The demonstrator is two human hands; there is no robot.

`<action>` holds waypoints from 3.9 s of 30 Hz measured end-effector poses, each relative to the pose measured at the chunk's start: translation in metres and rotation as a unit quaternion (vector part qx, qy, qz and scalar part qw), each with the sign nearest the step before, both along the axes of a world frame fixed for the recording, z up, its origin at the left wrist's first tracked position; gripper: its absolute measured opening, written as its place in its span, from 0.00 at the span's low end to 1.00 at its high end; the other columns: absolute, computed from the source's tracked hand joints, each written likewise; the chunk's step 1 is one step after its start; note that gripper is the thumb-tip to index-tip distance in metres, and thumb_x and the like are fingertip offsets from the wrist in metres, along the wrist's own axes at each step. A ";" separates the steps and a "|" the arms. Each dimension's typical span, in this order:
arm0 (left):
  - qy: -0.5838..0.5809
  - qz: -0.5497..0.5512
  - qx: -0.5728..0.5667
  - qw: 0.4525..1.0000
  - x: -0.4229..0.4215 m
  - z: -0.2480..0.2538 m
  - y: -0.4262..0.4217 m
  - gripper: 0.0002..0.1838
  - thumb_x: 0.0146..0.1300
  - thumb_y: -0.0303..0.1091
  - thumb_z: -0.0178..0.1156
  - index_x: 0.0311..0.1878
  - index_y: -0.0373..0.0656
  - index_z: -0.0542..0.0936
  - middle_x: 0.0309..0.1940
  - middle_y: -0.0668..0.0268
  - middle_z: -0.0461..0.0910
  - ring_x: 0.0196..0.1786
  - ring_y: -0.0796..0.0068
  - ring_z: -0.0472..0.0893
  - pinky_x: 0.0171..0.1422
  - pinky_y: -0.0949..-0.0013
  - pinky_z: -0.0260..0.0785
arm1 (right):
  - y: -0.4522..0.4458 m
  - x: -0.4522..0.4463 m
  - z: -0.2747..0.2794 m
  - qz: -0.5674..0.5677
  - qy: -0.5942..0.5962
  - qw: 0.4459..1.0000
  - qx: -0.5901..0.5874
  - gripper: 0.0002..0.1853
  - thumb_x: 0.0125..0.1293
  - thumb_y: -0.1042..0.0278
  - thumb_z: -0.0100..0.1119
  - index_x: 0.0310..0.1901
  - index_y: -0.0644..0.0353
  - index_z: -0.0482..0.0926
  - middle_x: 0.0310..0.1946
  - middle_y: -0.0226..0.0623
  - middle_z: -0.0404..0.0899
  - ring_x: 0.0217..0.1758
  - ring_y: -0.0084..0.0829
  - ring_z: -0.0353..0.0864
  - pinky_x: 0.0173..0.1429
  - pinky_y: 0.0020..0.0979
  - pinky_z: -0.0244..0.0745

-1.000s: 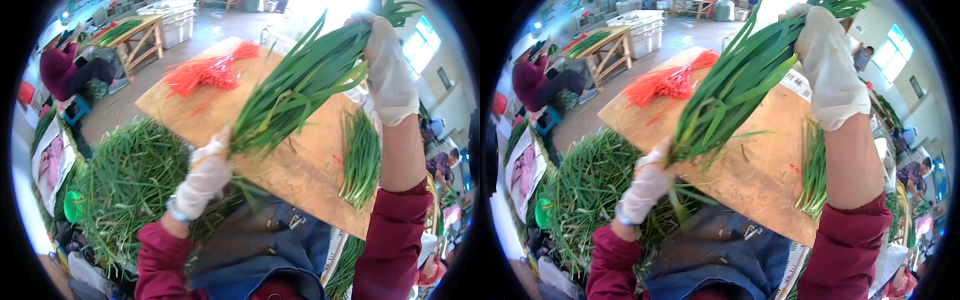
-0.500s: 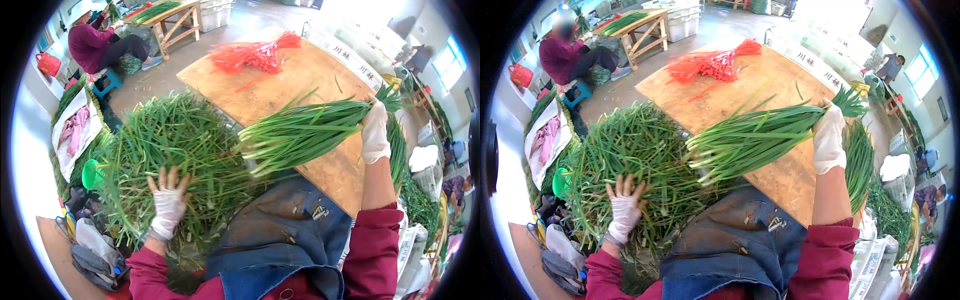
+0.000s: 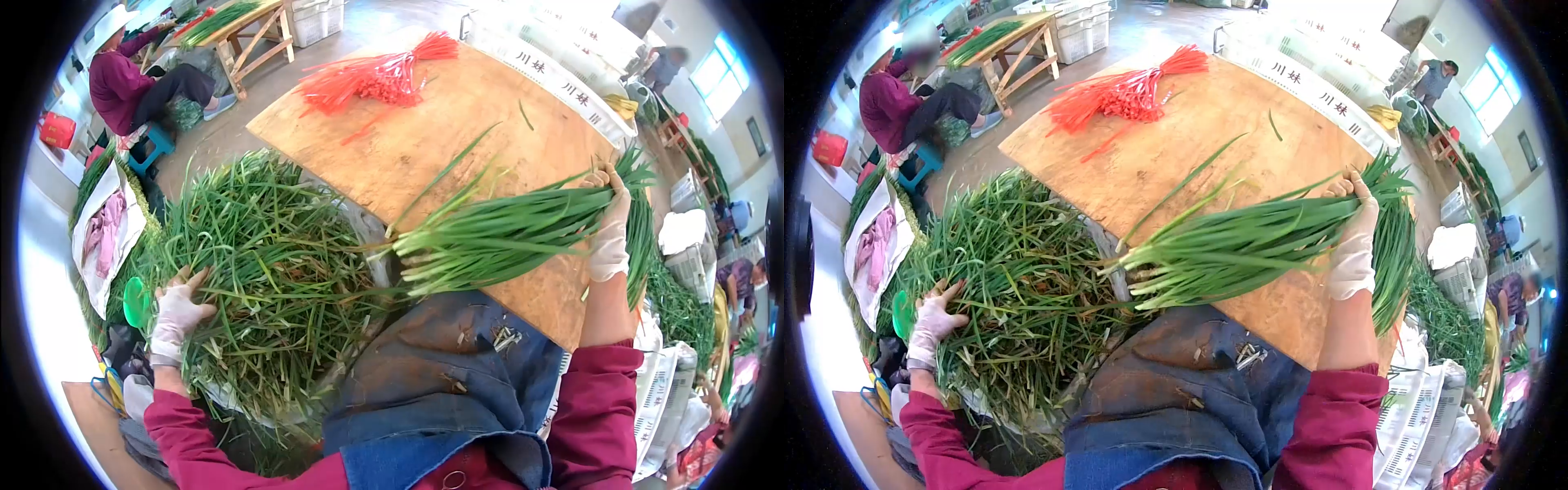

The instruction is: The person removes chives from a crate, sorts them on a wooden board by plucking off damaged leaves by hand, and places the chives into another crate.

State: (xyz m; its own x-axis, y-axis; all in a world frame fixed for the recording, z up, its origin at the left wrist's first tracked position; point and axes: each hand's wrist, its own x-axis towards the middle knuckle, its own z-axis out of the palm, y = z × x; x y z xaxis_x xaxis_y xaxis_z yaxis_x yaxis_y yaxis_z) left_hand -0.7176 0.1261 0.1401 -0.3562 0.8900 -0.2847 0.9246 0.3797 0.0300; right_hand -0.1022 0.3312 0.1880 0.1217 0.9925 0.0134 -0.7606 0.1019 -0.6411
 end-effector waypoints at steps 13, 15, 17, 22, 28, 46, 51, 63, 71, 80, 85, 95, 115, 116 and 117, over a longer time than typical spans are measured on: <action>-0.276 -0.160 0.288 0.903 0.180 0.046 0.048 0.13 0.55 0.32 0.62 0.43 0.38 0.80 0.41 0.51 0.79 0.45 0.58 0.78 0.50 0.64 0.71 | -0.011 0.004 -0.005 0.144 0.059 0.966 0.206 0.13 0.68 0.66 0.46 0.44 0.68 0.75 0.14 0.20 0.54 0.19 0.17 0.54 0.27 0.25 0.55; -0.284 -0.243 0.341 0.862 0.217 0.025 0.072 0.13 0.55 0.34 0.61 0.41 0.37 0.80 0.37 0.50 0.78 0.42 0.53 0.78 0.49 0.59 0.70 | -0.010 0.009 -0.007 0.166 0.047 0.954 0.243 0.15 0.70 0.66 0.42 0.46 0.70 0.74 0.14 0.20 0.54 0.17 0.17 0.53 0.25 0.24 0.53; -0.309 -0.224 0.322 0.866 0.250 0.020 0.094 0.10 0.55 0.35 0.60 0.34 0.38 0.79 0.33 0.50 0.78 0.39 0.53 0.77 0.44 0.58 0.69 | -0.012 0.009 -0.004 0.194 0.041 0.943 0.267 0.15 0.71 0.66 0.42 0.47 0.70 0.73 0.13 0.20 0.55 0.17 0.17 0.53 0.25 0.23 0.53; -0.266 -0.159 0.190 0.932 0.283 0.009 0.114 0.15 0.56 0.40 0.61 0.32 0.35 0.77 0.21 0.52 0.78 0.32 0.52 0.80 0.39 0.58 0.70 | -0.021 0.003 0.003 0.210 0.039 0.925 0.314 0.15 0.71 0.66 0.41 0.49 0.70 0.71 0.13 0.22 0.57 0.15 0.17 0.55 0.24 0.21 0.55; -0.364 -0.144 0.231 0.891 0.279 -0.012 0.091 0.13 0.58 0.37 0.60 0.38 0.35 0.76 0.25 0.52 0.80 0.29 0.59 0.81 0.36 0.63 0.72 | -0.028 -0.004 0.007 0.191 0.071 0.918 0.340 0.14 0.71 0.65 0.41 0.47 0.70 0.69 0.14 0.24 0.59 0.16 0.19 0.59 0.24 0.23 0.60; -0.588 0.120 0.157 0.785 0.267 -0.015 0.109 0.14 0.61 0.36 0.53 0.37 0.31 0.78 0.19 0.61 0.77 0.21 0.73 0.76 0.27 0.72 0.66 | -0.032 0.002 -0.003 0.189 0.072 0.932 0.300 0.14 0.70 0.66 0.42 0.47 0.69 0.70 0.13 0.23 0.57 0.15 0.18 0.58 0.24 0.23 0.59; -0.428 0.197 0.403 0.785 0.194 -0.019 0.034 0.14 0.66 0.36 0.48 0.38 0.36 0.78 0.14 0.69 0.72 0.17 0.79 0.71 0.24 0.74 0.60 | -0.028 0.009 -0.014 0.201 0.084 0.936 0.276 0.14 0.70 0.66 0.42 0.47 0.69 0.71 0.13 0.21 0.55 0.16 0.17 0.56 0.27 0.23 0.56; -0.401 -0.219 0.363 0.812 0.290 -0.003 0.039 0.18 0.47 0.26 0.67 0.44 0.39 0.79 0.39 0.56 0.76 0.44 0.59 0.75 0.48 0.63 0.68 | -0.029 0.024 -0.031 0.136 0.056 0.975 0.166 0.14 0.69 0.65 0.45 0.44 0.66 0.76 0.13 0.19 0.54 0.17 0.17 0.55 0.29 0.23 0.58; -0.674 0.054 0.306 0.670 0.289 -0.004 0.016 0.10 0.50 0.15 0.61 0.36 0.36 0.83 0.31 0.66 0.77 0.37 0.77 0.76 0.44 0.76 0.67 | -0.035 0.007 -0.038 0.081 0.057 0.989 0.112 0.13 0.67 0.66 0.46 0.43 0.67 0.75 0.12 0.20 0.53 0.14 0.18 0.54 0.27 0.24 0.59; -0.707 0.147 0.363 0.588 0.280 -0.005 0.015 0.03 0.56 0.20 0.57 0.33 0.36 0.79 0.29 0.66 0.77 0.32 0.78 0.74 0.41 0.77 0.66 | -0.036 -0.004 -0.031 0.067 0.036 0.990 0.117 0.12 0.65 0.67 0.48 0.42 0.68 0.76 0.11 0.20 0.54 0.13 0.18 0.54 0.24 0.24 0.56; -0.446 0.215 0.464 0.735 0.180 -0.024 0.000 0.04 0.59 0.24 0.56 0.36 0.37 0.79 0.27 0.66 0.77 0.30 0.75 0.74 0.39 0.72 0.68 | -0.032 0.014 -0.048 0.125 0.068 0.977 0.161 0.13 0.66 0.67 0.48 0.44 0.69 0.75 0.12 0.20 0.54 0.15 0.17 0.54 0.26 0.23 0.55; -0.314 -0.145 0.397 0.850 0.272 -0.010 0.026 0.07 0.48 0.27 0.66 0.32 0.38 0.80 0.30 0.57 0.77 0.36 0.59 0.76 0.42 0.63 0.68 | -0.041 0.008 -0.027 0.185 0.053 0.949 0.251 0.15 0.68 0.66 0.43 0.46 0.68 0.75 0.12 0.21 0.56 0.16 0.18 0.55 0.29 0.24 0.55; -0.707 0.132 0.001 0.695 0.313 -0.013 0.059 0.18 0.60 0.39 0.60 0.39 0.30 0.79 0.33 0.63 0.81 0.33 0.77 0.78 0.41 0.74 0.70 | -0.073 -0.015 0.006 0.114 0.022 0.953 0.278 0.13 0.68 0.66 0.46 0.47 0.65 0.74 0.16 0.21 0.56 0.22 0.19 0.58 0.37 0.27 0.59; -0.674 0.093 -0.012 0.733 0.314 -0.012 0.060 0.18 0.59 0.39 0.61 0.39 0.29 0.79 0.33 0.63 0.81 0.33 0.77 0.78 0.41 0.74 0.70 | -0.075 -0.017 0.007 0.113 0.014 0.955 0.275 0.13 0.68 0.67 0.46 0.47 0.64 0.74 0.16 0.21 0.56 0.22 0.19 0.58 0.37 0.27 0.59; -0.697 0.101 -0.003 0.710 0.320 -0.010 0.059 0.15 0.59 0.37 0.60 0.35 0.30 0.81 0.28 0.65 0.81 0.30 0.81 0.76 0.36 0.78 0.67 | -0.075 -0.019 0.009 0.113 0.007 0.956 0.271 0.12 0.67 0.67 0.47 0.47 0.64 0.75 0.16 0.21 0.56 0.22 0.19 0.58 0.38 0.27 0.59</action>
